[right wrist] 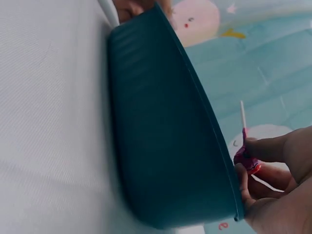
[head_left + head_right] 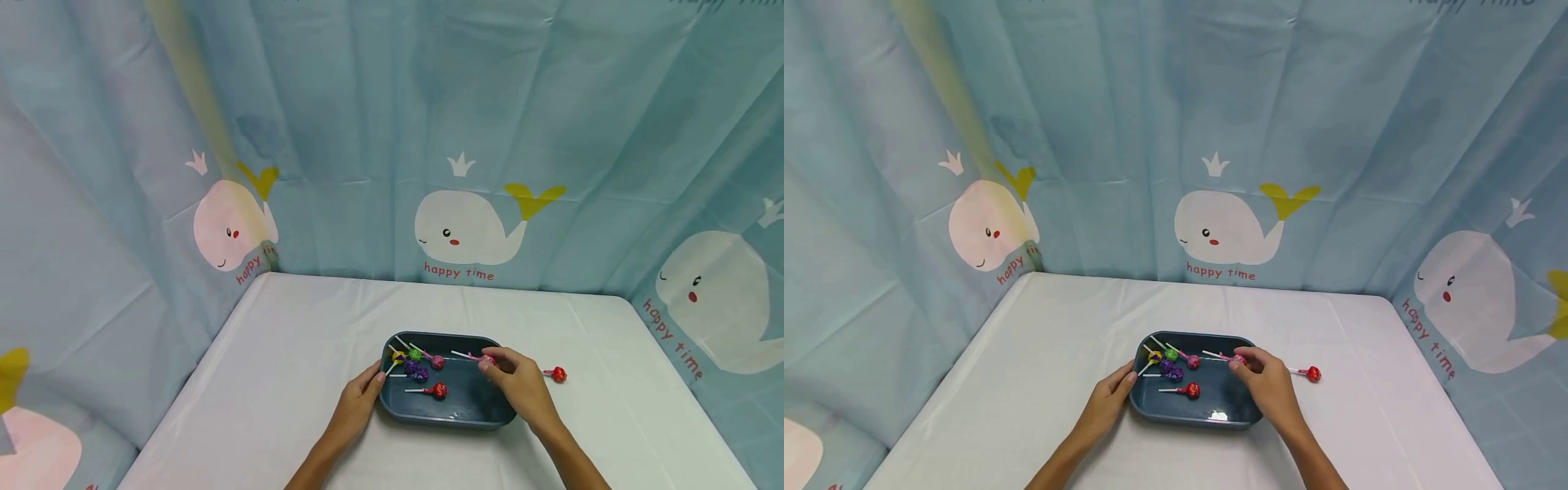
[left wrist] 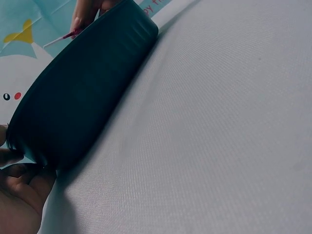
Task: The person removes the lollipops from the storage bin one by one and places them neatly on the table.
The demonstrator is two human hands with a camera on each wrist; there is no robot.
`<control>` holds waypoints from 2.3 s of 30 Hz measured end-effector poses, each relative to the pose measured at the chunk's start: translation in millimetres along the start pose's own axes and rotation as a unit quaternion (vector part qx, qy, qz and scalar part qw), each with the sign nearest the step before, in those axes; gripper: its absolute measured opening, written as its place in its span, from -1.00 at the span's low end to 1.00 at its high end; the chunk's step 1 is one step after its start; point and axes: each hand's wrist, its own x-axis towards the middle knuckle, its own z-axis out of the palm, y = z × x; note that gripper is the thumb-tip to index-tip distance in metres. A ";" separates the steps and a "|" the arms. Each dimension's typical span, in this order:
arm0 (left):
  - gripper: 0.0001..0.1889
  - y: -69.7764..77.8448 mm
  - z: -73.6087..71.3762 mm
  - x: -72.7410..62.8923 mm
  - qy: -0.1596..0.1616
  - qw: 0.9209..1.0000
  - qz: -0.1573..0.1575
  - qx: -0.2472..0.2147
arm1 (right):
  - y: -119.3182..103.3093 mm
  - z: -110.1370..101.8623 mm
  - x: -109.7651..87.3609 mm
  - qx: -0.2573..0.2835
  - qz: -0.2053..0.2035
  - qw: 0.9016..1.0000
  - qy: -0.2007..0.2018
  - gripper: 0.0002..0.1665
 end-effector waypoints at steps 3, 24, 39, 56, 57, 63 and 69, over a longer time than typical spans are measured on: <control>-0.47 -0.2 0.4 -0.1 0.000 1.000 0.000 -0.003 | 1.6 -5.0 -3.2 0.010 -0.003 1.000 0.009 -0.55; -0.43 -0.6 1.4 2.3 -0.006 1.000 -0.009 0.013 | 17.8 -34.0 -14.4 0.052 -0.010 0.996 0.067 -0.51; -0.44 -1.2 1.5 2.9 -0.003 1.000 -0.016 0.017 | 42.9 -53.1 -17.9 0.028 0.049 0.994 0.091 -0.46; -0.46 -1.7 0.9 2.1 -0.002 1.000 -0.005 0.007 | 68.5 -67.8 -17.7 -0.004 0.098 0.990 0.104 -0.47; -0.46 -2.0 1.1 2.4 -0.002 1.000 -0.005 0.006 | 70.1 -68.4 -17.7 -0.003 0.094 0.990 0.105 -0.47; -0.47 -3.9 1.6 3.1 -0.005 1.000 -0.004 0.004 | 78.9 -73.7 -17.3 -0.009 0.085 0.991 0.104 -0.45; -0.47 -3.6 1.7 2.8 -0.004 1.000 -0.005 0.001 | 85.9 -78.4 -16.4 -0.028 0.105 0.990 0.094 -0.46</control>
